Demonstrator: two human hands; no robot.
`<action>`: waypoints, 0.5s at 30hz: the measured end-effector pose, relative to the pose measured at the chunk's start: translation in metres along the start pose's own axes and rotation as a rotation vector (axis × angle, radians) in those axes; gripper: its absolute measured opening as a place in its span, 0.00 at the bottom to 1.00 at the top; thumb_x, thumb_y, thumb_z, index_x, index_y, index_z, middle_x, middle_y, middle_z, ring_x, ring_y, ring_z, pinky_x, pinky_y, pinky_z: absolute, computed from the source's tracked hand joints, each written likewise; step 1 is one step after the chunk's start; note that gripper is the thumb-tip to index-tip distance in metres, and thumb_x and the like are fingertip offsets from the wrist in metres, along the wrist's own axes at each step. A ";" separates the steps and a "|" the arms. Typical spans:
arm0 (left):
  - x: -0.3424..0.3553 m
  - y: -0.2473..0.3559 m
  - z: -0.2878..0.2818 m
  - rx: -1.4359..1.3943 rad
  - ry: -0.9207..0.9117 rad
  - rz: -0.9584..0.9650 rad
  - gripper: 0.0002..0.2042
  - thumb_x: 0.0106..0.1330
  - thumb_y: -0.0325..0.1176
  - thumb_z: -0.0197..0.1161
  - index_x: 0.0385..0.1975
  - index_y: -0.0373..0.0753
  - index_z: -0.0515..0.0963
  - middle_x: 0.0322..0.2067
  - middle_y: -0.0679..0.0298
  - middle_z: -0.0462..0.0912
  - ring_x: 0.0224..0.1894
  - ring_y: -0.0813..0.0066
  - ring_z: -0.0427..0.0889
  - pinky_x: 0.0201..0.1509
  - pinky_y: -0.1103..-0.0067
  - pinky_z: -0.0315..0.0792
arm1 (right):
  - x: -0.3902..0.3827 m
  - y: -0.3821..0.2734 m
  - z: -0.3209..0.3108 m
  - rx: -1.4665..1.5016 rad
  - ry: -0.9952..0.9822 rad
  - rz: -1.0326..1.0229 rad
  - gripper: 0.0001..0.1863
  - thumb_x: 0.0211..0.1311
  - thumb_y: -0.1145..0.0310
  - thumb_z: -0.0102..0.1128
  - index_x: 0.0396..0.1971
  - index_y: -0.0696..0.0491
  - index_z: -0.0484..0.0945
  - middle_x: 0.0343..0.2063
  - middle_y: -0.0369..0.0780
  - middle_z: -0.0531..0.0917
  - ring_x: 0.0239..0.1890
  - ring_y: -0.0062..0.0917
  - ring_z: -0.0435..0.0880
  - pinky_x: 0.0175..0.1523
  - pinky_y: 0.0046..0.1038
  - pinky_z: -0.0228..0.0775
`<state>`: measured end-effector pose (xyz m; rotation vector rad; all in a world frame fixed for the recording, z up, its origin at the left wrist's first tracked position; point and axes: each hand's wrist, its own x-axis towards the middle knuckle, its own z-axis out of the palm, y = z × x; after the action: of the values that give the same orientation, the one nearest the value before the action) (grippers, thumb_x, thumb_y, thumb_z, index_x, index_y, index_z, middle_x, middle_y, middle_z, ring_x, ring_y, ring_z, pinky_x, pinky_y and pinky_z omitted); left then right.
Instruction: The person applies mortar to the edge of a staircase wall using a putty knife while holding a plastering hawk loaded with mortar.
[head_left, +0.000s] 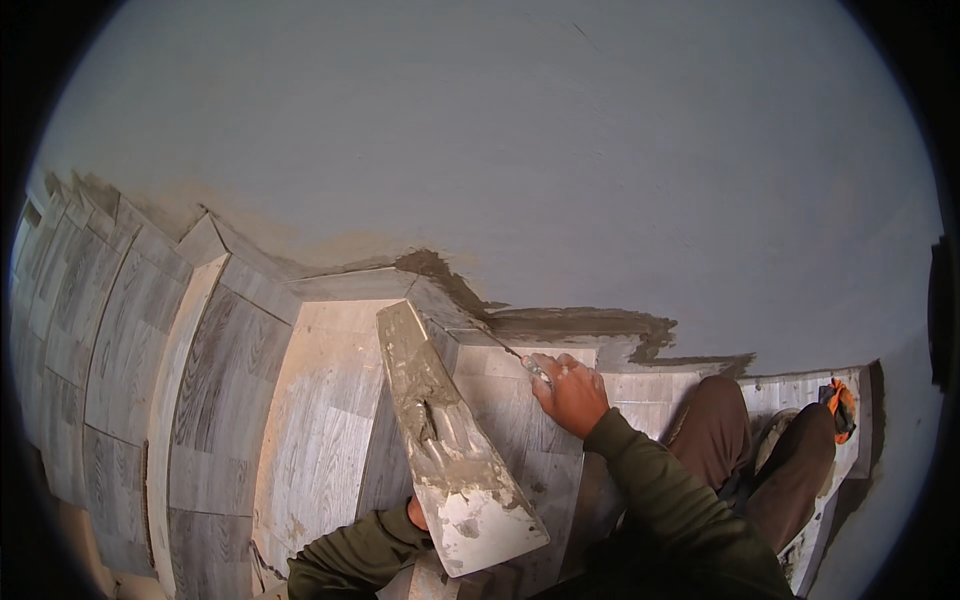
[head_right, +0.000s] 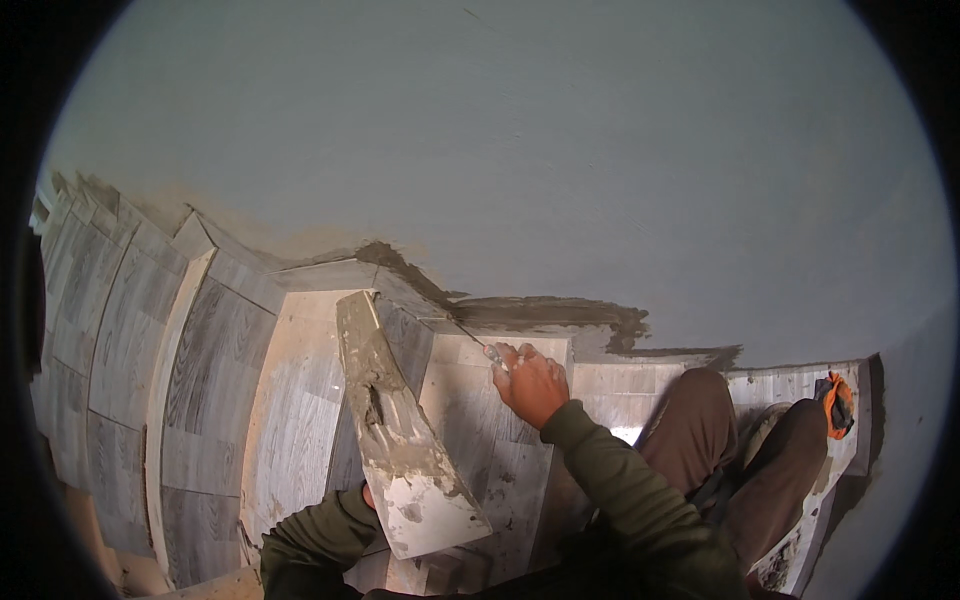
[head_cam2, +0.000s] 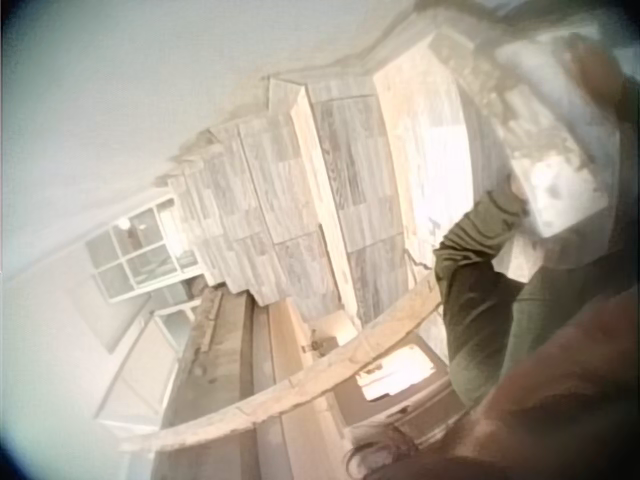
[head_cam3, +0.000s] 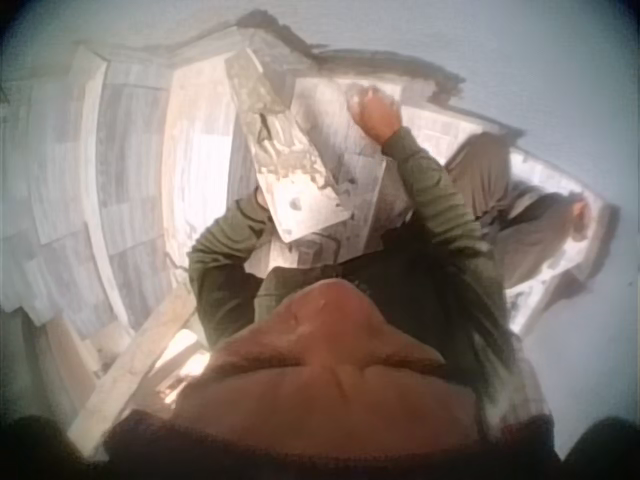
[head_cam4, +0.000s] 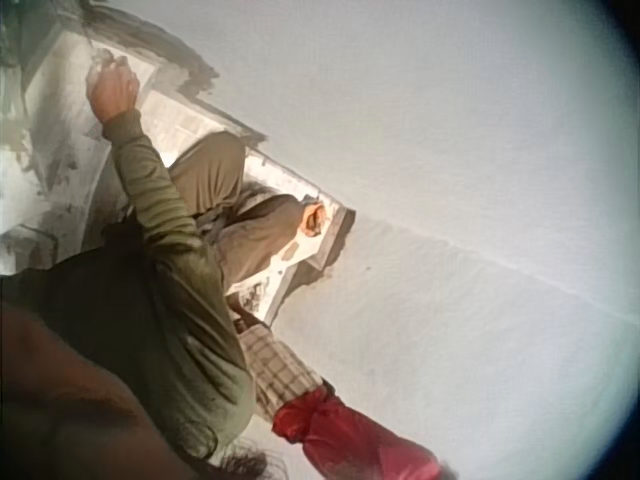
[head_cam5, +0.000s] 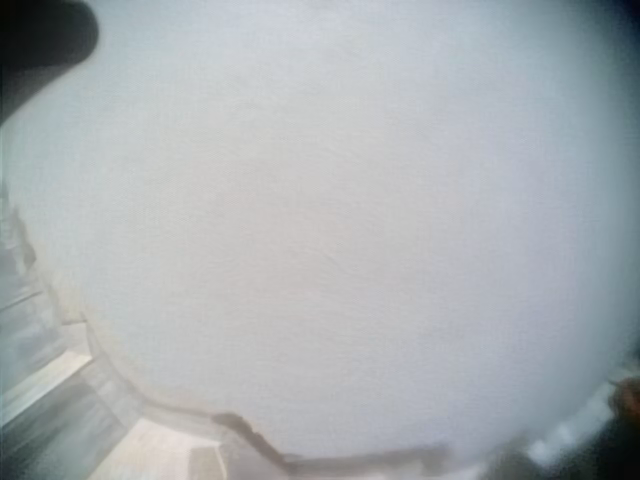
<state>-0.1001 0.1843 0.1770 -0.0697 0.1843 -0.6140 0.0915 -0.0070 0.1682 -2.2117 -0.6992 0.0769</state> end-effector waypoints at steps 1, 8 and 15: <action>0.001 0.001 0.001 0.002 0.000 -0.001 0.26 0.70 0.47 0.39 0.64 0.39 0.55 0.62 0.55 0.61 0.62 0.57 0.62 0.66 0.64 0.55 | 0.004 0.002 -0.002 -0.006 -0.016 -0.008 0.19 0.58 0.60 0.53 0.48 0.50 0.74 0.36 0.49 0.78 0.37 0.44 0.78 0.42 0.43 0.69; 0.003 0.003 0.001 0.017 0.007 -0.008 0.26 0.70 0.47 0.39 0.64 0.38 0.55 0.62 0.55 0.61 0.62 0.57 0.62 0.66 0.64 0.56 | 0.012 0.014 0.004 0.075 0.020 -0.033 0.19 0.59 0.59 0.52 0.47 0.51 0.75 0.38 0.52 0.79 0.42 0.46 0.77 0.48 0.44 0.67; 0.005 0.008 0.000 0.038 0.011 -0.014 0.26 0.70 0.47 0.38 0.64 0.38 0.55 0.62 0.56 0.61 0.62 0.58 0.62 0.66 0.64 0.56 | -0.022 0.028 -0.010 0.062 0.072 -0.007 0.19 0.58 0.60 0.53 0.49 0.49 0.74 0.33 0.47 0.79 0.32 0.43 0.79 0.39 0.40 0.71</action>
<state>-0.0913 0.1878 0.1756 -0.0313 0.1831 -0.6319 0.0883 -0.0393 0.1515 -2.1420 -0.6565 0.0147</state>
